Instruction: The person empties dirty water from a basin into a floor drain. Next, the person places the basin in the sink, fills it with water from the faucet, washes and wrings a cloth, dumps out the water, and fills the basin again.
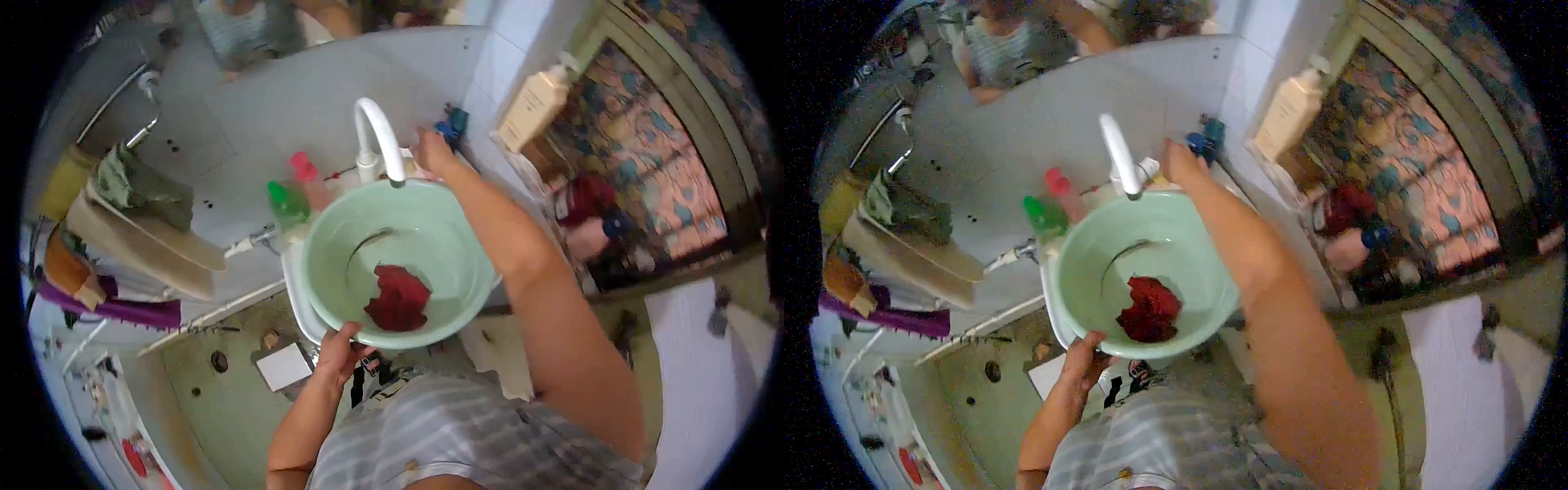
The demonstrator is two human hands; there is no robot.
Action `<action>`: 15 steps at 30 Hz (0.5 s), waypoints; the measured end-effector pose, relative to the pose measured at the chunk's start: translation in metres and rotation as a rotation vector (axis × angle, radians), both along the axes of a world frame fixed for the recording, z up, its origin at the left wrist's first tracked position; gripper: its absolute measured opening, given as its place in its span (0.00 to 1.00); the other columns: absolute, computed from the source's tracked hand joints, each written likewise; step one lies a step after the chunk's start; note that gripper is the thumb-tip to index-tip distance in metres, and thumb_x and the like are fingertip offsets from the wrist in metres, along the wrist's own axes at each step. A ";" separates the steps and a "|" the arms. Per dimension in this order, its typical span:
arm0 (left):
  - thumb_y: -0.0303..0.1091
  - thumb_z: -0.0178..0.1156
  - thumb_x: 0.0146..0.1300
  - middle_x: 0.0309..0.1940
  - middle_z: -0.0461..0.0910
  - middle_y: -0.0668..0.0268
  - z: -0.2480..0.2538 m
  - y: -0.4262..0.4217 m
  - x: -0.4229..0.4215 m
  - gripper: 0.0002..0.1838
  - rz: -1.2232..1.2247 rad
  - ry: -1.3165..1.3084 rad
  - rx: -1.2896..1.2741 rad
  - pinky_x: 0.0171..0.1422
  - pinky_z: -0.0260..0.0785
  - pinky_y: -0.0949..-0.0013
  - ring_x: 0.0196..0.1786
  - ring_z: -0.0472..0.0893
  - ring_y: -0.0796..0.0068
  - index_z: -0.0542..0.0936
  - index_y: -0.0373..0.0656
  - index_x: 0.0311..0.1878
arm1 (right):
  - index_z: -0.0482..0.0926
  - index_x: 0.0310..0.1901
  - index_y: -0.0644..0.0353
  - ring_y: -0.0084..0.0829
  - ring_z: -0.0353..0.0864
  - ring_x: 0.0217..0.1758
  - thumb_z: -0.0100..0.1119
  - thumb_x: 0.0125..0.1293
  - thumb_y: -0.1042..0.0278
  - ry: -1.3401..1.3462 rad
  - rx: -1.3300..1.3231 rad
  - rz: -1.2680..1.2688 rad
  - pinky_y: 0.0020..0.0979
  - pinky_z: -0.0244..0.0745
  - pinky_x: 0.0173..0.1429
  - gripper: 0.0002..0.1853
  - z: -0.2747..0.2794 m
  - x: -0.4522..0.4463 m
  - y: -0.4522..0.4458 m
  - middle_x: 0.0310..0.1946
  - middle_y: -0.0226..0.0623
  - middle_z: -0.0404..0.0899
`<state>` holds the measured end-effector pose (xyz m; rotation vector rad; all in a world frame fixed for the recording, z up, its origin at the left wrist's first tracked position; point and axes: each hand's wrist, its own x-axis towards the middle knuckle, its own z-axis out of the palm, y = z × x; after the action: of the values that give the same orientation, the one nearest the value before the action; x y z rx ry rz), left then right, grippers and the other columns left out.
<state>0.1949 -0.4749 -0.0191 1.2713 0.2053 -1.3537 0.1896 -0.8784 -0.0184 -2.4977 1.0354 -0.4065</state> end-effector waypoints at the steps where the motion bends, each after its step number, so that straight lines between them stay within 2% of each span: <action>1: 0.32 0.51 0.53 0.43 0.70 0.57 0.008 -0.001 -0.005 0.22 0.013 -0.037 0.008 0.37 0.74 0.65 0.40 0.75 0.63 0.62 0.37 0.52 | 0.75 0.43 0.60 0.40 0.75 0.44 0.57 0.45 0.56 0.072 0.073 -0.097 0.35 0.69 0.46 0.23 -0.025 0.017 -0.016 0.40 0.47 0.76; 2: 0.32 0.51 0.53 0.43 0.71 0.57 0.014 -0.001 -0.009 0.22 0.019 -0.074 0.023 0.40 0.74 0.63 0.41 0.76 0.62 0.63 0.36 0.52 | 0.75 0.46 0.58 0.39 0.76 0.44 0.59 0.44 0.52 0.149 0.150 -0.198 0.35 0.69 0.45 0.26 -0.061 0.035 -0.034 0.40 0.45 0.76; 3: 0.31 0.51 0.53 0.44 0.70 0.58 0.019 0.000 -0.012 0.23 0.013 -0.104 0.043 0.43 0.74 0.62 0.42 0.75 0.62 0.62 0.37 0.53 | 0.75 0.45 0.57 0.39 0.76 0.43 0.57 0.45 0.51 0.127 0.134 -0.153 0.36 0.69 0.45 0.26 -0.089 0.042 -0.051 0.39 0.45 0.77; 4: 0.31 0.51 0.53 0.45 0.70 0.58 0.027 -0.003 -0.015 0.24 0.030 -0.110 0.044 0.44 0.73 0.62 0.43 0.75 0.62 0.61 0.37 0.53 | 0.76 0.44 0.57 0.40 0.77 0.43 0.56 0.46 0.50 0.105 0.118 -0.108 0.36 0.69 0.46 0.25 -0.091 0.047 -0.051 0.39 0.45 0.77; 5: 0.31 0.51 0.53 0.46 0.70 0.58 0.036 -0.006 -0.025 0.24 0.052 -0.118 0.038 0.45 0.73 0.62 0.44 0.75 0.62 0.61 0.37 0.54 | 0.76 0.43 0.57 0.40 0.77 0.43 0.55 0.47 0.50 0.295 -0.020 0.012 0.36 0.69 0.46 0.24 -0.089 0.039 -0.056 0.39 0.45 0.77; 6: 0.30 0.51 0.53 0.47 0.70 0.58 0.042 -0.008 -0.030 0.24 0.064 -0.114 0.037 0.46 0.73 0.62 0.45 0.74 0.62 0.60 0.37 0.54 | 0.76 0.42 0.58 0.41 0.76 0.43 0.55 0.48 0.51 0.492 -0.159 0.128 0.36 0.69 0.47 0.23 -0.057 0.028 -0.038 0.39 0.46 0.77; 7: 0.29 0.50 0.53 0.48 0.68 0.57 0.044 -0.012 -0.033 0.24 0.076 -0.112 0.062 0.48 0.72 0.61 0.47 0.74 0.62 0.60 0.37 0.55 | 0.77 0.40 0.58 0.42 0.76 0.43 0.54 0.49 0.54 0.438 -0.113 0.143 0.36 0.69 0.47 0.20 -0.039 0.024 -0.027 0.39 0.47 0.76; 8: 0.28 0.49 0.53 0.47 0.69 0.57 0.039 -0.013 -0.037 0.23 0.118 -0.118 0.039 0.45 0.74 0.61 0.45 0.74 0.62 0.60 0.36 0.54 | 0.78 0.37 0.59 0.43 0.76 0.43 0.53 0.50 0.56 0.386 -0.066 0.158 0.36 0.69 0.47 0.17 -0.020 0.020 -0.016 0.39 0.48 0.76; 10: 0.26 0.48 0.54 0.44 0.70 0.55 0.028 -0.013 -0.044 0.22 0.196 -0.129 -0.006 0.39 0.76 0.62 0.42 0.75 0.62 0.61 0.34 0.53 | 0.78 0.36 0.59 0.45 0.75 0.43 0.52 0.51 0.59 0.246 -0.076 0.205 0.37 0.70 0.46 0.14 -0.022 0.011 -0.021 0.38 0.48 0.76; 11: 0.26 0.48 0.53 0.43 0.70 0.56 0.028 -0.014 -0.049 0.22 0.219 -0.165 0.031 0.37 0.76 0.64 0.41 0.76 0.63 0.61 0.34 0.53 | 0.78 0.36 0.59 0.45 0.75 0.44 0.50 0.52 0.63 0.274 -0.024 0.137 0.37 0.70 0.46 0.12 -0.023 0.012 -0.023 0.39 0.48 0.75; 14: 0.27 0.49 0.52 0.46 0.70 0.57 0.022 -0.008 -0.055 0.23 0.185 -0.173 0.046 0.46 0.73 0.62 0.46 0.74 0.63 0.62 0.36 0.54 | 0.77 0.36 0.59 0.44 0.74 0.45 0.49 0.53 0.64 0.263 -0.088 0.154 0.36 0.69 0.48 0.12 -0.040 0.017 -0.035 0.41 0.47 0.75; 15: 0.27 0.49 0.52 0.45 0.71 0.58 0.021 -0.006 -0.057 0.22 0.186 -0.184 0.016 0.46 0.73 0.63 0.44 0.75 0.64 0.62 0.36 0.53 | 0.77 0.35 0.60 0.43 0.74 0.45 0.48 0.53 0.65 0.283 -0.094 0.142 0.35 0.69 0.48 0.11 -0.037 0.015 -0.033 0.39 0.47 0.75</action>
<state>0.1380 -0.4809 0.0022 1.3478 0.2011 -1.0730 0.2046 -0.9117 -0.0555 -2.7499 0.9498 -0.0606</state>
